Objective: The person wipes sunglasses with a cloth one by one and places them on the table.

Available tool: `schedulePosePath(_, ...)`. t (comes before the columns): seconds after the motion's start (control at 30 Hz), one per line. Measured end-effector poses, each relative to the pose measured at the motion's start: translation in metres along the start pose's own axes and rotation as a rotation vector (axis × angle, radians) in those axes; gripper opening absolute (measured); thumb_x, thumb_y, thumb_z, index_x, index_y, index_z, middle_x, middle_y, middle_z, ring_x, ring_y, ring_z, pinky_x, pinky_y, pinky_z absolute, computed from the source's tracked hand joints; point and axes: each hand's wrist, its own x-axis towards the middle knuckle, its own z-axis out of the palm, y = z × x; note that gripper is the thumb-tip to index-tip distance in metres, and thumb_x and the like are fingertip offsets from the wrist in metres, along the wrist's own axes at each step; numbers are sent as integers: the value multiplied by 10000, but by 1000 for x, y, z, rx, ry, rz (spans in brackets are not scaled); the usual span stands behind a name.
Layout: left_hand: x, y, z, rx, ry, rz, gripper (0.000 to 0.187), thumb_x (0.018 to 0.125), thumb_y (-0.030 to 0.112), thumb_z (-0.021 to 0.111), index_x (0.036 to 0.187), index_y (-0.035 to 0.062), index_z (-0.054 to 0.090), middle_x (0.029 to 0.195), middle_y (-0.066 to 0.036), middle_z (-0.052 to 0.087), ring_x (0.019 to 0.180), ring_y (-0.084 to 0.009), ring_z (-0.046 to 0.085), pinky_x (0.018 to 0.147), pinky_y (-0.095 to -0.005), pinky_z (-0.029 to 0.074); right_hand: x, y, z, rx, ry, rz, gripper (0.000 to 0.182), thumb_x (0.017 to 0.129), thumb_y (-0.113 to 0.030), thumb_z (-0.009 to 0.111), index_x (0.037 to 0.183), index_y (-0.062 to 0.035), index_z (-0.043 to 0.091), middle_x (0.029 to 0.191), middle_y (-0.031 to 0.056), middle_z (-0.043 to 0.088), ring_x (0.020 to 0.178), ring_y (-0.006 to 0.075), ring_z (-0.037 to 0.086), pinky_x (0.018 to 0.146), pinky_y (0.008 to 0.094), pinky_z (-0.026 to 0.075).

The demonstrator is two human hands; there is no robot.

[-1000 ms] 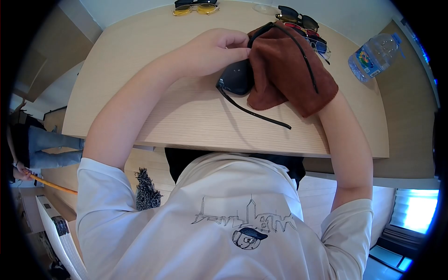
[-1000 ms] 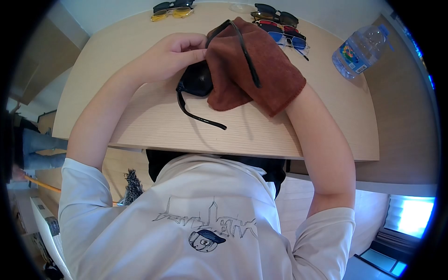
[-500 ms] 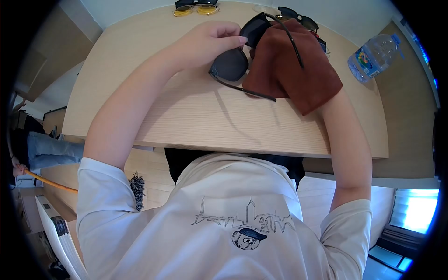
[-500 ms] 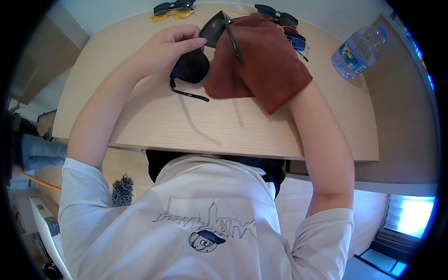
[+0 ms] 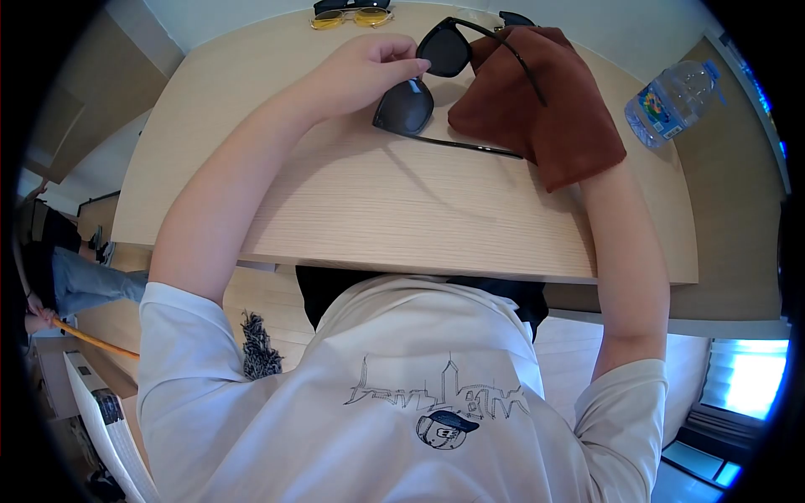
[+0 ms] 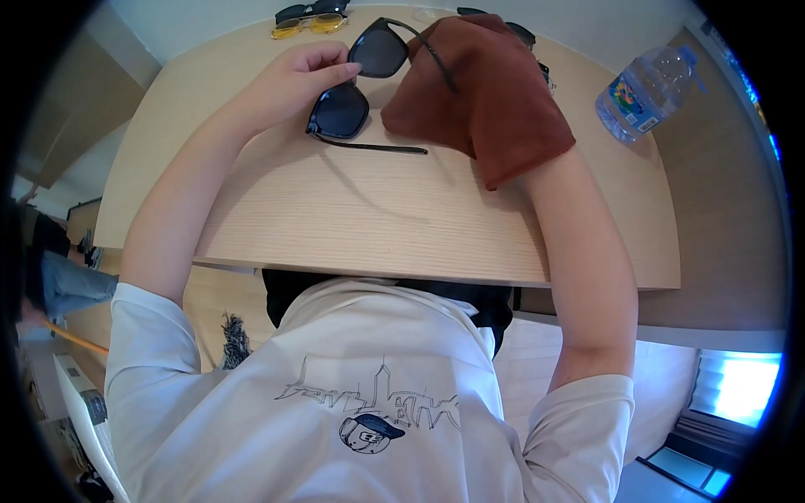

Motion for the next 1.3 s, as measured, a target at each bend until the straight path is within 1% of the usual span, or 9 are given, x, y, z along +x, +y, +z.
schedulePosePath(0.2,-1,2,3,25,7,-21,275,1075,295,653,914,72,647,832,64,598,806,-35,514,752,-238,434,-11,-1,7,687,-35,344,318,1082,-307,569,1245,-43,639,1171,105,713,1059,193,705,930,363,592)
schedulePosePath(0.27,0,-1,3,61,6,-7,287,1076,288,650,894,67,635,816,66,588,793,-34,504,740,-241,429,-9,7,2,-193,-218,-61,353,1094,-348,538,1253,-55,653,1158,91,712,1031,186,701,941,352,574)
schedulePosePath(0.5,-1,3,3,90,3,-3,319,1079,277,645,841,71,596,778,70,551,757,-37,471,714,-245,410,-11,-2,4,276,-293,154,348,1121,-310,476,1252,-37,648,1183,108,726,1024,170,695,965,316,561)
schedulePosePath(0.57,-4,8,3,106,0,15,327,1078,274,645,826,75,582,758,72,513,740,-39,448,692,-249,394,-4,13,-6,-274,-206,-93,335,1127,-280,473,1257,-25,647,1193,109,736,1041,160,696,971,305,562)
schedulePosePath(0.7,-4,7,5,98,9,7,333,1077,273,648,819,80,569,740,75,479,720,-41,427,670,-253,380,-2,17,-4,-323,-239,-121,328,1126,-256,482,1297,-20,631,1176,100,745,1024,155,702,965,296,566)
schedulePosePath(0.8,-4,7,4,101,-5,-2,328,1076,275,650,823,82,573,733,76,472,710,-40,419,655,-253,371,-9,-5,0,-130,-350,-113,298,1003,-206,698,1231,-15,685,1121,109,759,995,176,709,937,304,569)
schedulePosePath(0.87,-6,11,3,143,-2,1,322,1076,277,651,829,82,579,725,76,476,700,-39,419,654,-249,375,-11,-12,0,-259,-343,-202,216,753,-48,823,945,-39,726,1017,82,728,885,228,679,808,282,537)
schedulePosePath(1.17,-6,7,10,68,40,59,347,1020,311,703,801,57,611,680,4,527,661,-88,466,622,-306,401,-4,-13,4,-608,-451,-561,412,494,-121,891,851,-46,700,877,103,664,873,317,582,769,378,511)
schedulePosePath(1.3,-5,6,10,28,13,71,333,1015,306,712,811,56,627,696,15,552,682,-81,478,641,-303,410,-1,-9,5,-762,-435,-622,350,570,-141,858,829,-77,632,881,99,648,882,326,628,790,391,524)
